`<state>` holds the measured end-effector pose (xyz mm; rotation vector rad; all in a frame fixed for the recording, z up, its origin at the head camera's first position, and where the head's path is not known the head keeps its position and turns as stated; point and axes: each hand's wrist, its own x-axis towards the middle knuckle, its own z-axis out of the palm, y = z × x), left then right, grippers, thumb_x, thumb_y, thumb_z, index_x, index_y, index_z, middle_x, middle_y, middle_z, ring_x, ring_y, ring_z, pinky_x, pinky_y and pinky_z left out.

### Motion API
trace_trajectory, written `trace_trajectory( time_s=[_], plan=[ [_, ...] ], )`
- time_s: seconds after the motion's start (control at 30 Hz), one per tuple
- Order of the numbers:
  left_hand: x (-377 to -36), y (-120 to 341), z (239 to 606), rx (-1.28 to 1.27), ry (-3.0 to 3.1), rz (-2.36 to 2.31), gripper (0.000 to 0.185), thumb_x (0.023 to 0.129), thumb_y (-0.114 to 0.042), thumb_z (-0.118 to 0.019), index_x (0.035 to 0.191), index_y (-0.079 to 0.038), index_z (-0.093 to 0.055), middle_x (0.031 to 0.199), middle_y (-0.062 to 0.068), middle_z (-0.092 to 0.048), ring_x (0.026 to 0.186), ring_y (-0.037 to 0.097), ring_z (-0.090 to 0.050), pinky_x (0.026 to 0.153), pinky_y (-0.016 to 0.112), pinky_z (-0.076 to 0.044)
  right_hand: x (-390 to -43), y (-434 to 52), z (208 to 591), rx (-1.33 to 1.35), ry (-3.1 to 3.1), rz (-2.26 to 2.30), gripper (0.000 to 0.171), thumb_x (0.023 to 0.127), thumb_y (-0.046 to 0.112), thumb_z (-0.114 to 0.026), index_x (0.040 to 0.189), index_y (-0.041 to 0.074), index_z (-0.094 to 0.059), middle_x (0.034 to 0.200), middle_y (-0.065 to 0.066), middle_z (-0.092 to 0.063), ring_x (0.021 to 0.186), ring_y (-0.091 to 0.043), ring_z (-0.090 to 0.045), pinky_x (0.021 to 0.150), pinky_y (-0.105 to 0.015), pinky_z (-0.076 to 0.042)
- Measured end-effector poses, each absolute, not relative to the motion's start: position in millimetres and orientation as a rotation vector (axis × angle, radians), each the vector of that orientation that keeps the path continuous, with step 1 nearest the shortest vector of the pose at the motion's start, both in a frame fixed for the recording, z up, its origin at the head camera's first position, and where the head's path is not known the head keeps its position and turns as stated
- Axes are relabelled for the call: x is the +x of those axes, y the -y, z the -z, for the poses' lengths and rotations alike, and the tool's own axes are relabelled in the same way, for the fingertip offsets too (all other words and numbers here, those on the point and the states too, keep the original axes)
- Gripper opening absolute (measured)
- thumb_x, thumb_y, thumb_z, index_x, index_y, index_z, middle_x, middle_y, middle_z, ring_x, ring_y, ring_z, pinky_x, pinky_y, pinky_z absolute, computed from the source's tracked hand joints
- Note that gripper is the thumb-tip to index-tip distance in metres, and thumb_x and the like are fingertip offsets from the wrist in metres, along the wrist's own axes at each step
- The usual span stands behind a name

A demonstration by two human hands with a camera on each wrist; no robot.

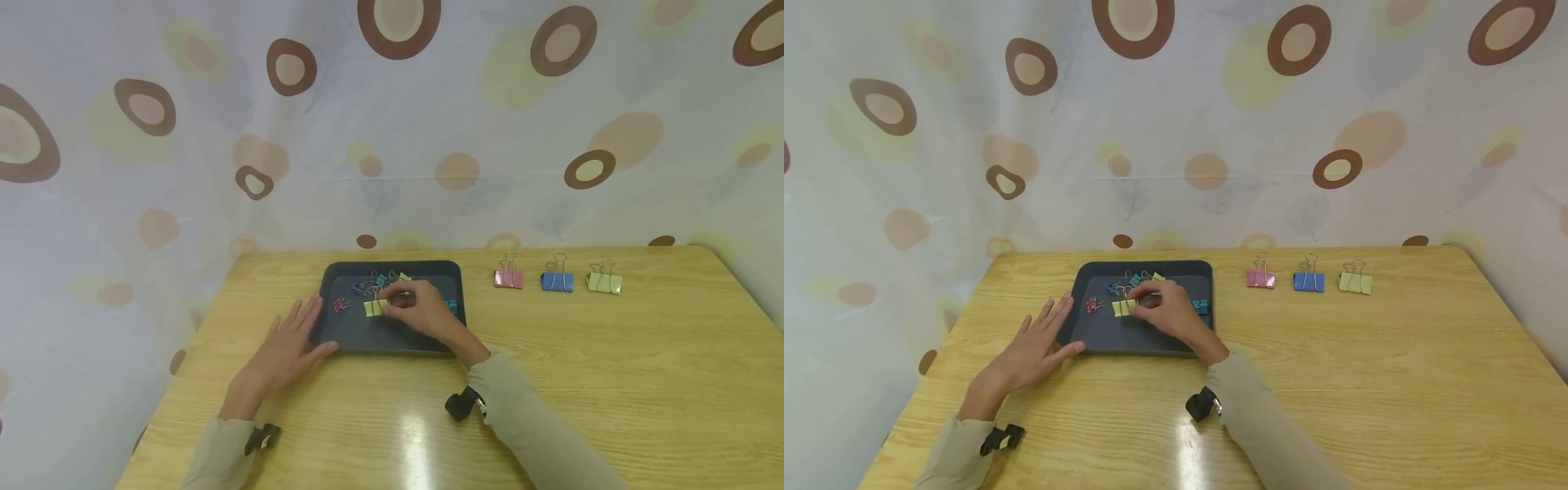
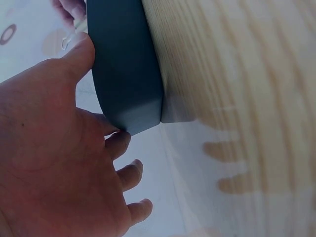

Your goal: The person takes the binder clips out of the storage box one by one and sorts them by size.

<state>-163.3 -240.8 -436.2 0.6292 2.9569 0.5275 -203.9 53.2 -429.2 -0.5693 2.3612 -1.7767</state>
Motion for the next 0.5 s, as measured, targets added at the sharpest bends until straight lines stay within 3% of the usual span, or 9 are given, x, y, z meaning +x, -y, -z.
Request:
trace_trajectory(
  time_s=[0.5],
  plan=[
    [-161.8,241.3,433.3,0.631,-2.946,-0.517,0.091,0.102,-0.059,-0.053,0.165,-0.005,-0.014,0.172,0.009,-0.01,0.155,0.042,-0.01,0.121,0.068,-0.008,-190.9,-86.1,416.9,-0.683,-2.5,1.785,0.018,0.092,0.008,-0.078,0.11,0.005,-0.077,0.112,-0.01,-0.074,0.092,-0.023,-0.075,0.08,-0.034,-0.061]
  ],
)
